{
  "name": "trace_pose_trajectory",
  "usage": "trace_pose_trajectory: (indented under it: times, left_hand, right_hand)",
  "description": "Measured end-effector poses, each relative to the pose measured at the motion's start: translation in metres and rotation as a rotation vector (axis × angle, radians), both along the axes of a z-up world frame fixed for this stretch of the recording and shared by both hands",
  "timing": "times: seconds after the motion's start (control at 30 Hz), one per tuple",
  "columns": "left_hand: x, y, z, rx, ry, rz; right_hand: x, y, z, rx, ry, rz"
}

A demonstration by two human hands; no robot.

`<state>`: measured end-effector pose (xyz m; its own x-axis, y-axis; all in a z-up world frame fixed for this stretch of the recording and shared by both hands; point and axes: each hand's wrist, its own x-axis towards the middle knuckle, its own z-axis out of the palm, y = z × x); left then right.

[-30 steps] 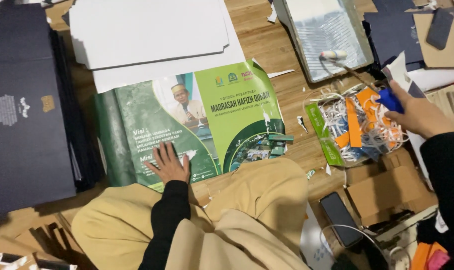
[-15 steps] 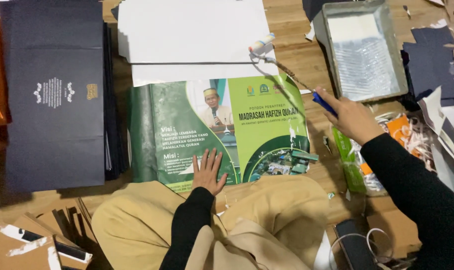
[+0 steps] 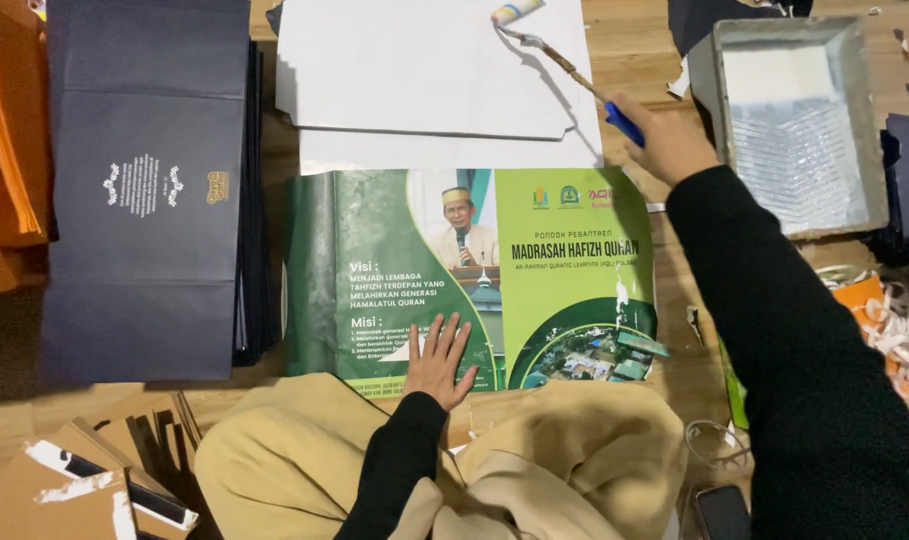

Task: The person prepares folders by applying glue with a roller to large printed sheets and then manually adhering cardboard pieces and smaller paper components onto them while sitting on the floor.

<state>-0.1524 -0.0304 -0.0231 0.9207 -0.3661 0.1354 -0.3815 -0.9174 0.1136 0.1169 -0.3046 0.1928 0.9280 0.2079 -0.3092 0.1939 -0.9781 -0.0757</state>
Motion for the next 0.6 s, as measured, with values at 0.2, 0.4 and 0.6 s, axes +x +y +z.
trace_pose_trajectory:
  times: [0.2,0.4,0.6]
  left_hand:
    - [0.001,-0.001,0.001,-0.001,0.008,-0.006]
    - [0.0,-0.001,0.001,0.01,-0.006,0.0]
    - [0.0,-0.001,0.0,-0.008,0.017,0.0]
  right_hand:
    - [-0.041,-0.097,0.007,-0.257,0.01,0.07]
    - [-0.026,-0.096,0.018,-0.291,0.013,0.063]
    - [0.037,-0.049,-0.002,-0.063,-0.124,0.115]
